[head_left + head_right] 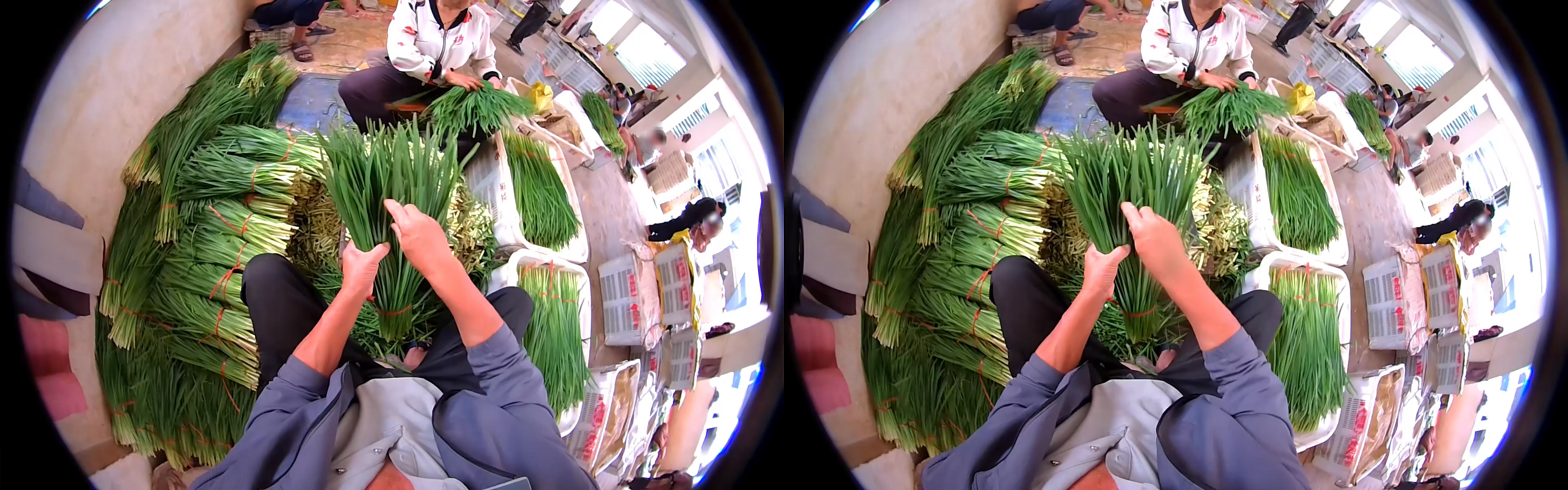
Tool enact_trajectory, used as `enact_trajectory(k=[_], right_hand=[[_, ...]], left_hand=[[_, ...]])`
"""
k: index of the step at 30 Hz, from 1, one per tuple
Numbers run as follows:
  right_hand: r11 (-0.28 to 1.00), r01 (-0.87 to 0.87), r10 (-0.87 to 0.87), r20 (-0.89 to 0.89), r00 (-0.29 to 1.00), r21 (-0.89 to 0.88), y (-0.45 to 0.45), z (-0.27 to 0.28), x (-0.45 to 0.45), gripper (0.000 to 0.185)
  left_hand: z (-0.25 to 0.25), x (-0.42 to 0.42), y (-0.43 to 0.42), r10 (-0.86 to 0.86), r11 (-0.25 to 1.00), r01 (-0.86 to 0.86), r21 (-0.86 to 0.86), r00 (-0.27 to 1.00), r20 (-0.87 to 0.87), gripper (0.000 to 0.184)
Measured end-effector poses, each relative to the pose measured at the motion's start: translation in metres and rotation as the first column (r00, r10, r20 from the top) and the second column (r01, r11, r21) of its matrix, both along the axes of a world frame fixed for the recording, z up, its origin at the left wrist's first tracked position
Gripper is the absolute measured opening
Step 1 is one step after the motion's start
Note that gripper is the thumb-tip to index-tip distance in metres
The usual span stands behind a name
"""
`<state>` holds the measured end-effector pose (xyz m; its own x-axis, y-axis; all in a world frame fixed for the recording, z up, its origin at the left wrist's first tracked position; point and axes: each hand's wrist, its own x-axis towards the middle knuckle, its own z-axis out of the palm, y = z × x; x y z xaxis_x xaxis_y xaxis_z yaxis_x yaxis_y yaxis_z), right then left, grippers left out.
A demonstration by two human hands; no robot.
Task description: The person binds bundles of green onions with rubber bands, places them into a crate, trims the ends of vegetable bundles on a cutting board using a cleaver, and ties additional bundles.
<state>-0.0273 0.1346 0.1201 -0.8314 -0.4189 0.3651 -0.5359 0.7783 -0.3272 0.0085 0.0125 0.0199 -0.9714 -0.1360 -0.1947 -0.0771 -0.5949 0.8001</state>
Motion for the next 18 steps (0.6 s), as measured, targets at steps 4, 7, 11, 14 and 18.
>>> enact_trajectory(k=[4, 7, 11, 14, 18], right_hand=[[0.988, -0.047, 0.029, 0.127, 0.992, 0.144, 0.013, -0.012, -0.020, 0.016], [0.906, 0.044, 0.046, 0.203, 0.978, -0.420, 0.015, 0.024, -0.020, 0.015], [0.409, 0.299, 0.140, 0.382, 0.913, -0.863, 0.037, 0.069, -0.019, 0.028], [0.703, 0.380, 0.074, 0.593, 0.802, -0.601, 0.049, 0.069, -0.012, 0.027], [0.752, 0.314, -0.025, 0.451, 0.892, -0.580, 0.032, 0.047, -0.007, 0.018]], left_hand=[[-0.004, 0.000, -0.003, 0.013, 1.000, -0.014, -0.014, 1.000, -0.010, 0.038], [-0.010, 0.001, -0.006, 0.004, 1.000, -0.004, -0.018, 1.000, -0.011, 0.042], [-0.016, -0.002, -0.008, -0.001, 1.000, 0.001, -0.024, 1.000, -0.005, 0.042], [-0.017, -0.003, -0.006, 0.003, 1.000, -0.003, 0.003, 1.000, -0.012, 0.038], [-0.012, -0.002, -0.007, -0.009, 0.999, 0.010, 0.033, 1.000, -0.014, 0.040]])
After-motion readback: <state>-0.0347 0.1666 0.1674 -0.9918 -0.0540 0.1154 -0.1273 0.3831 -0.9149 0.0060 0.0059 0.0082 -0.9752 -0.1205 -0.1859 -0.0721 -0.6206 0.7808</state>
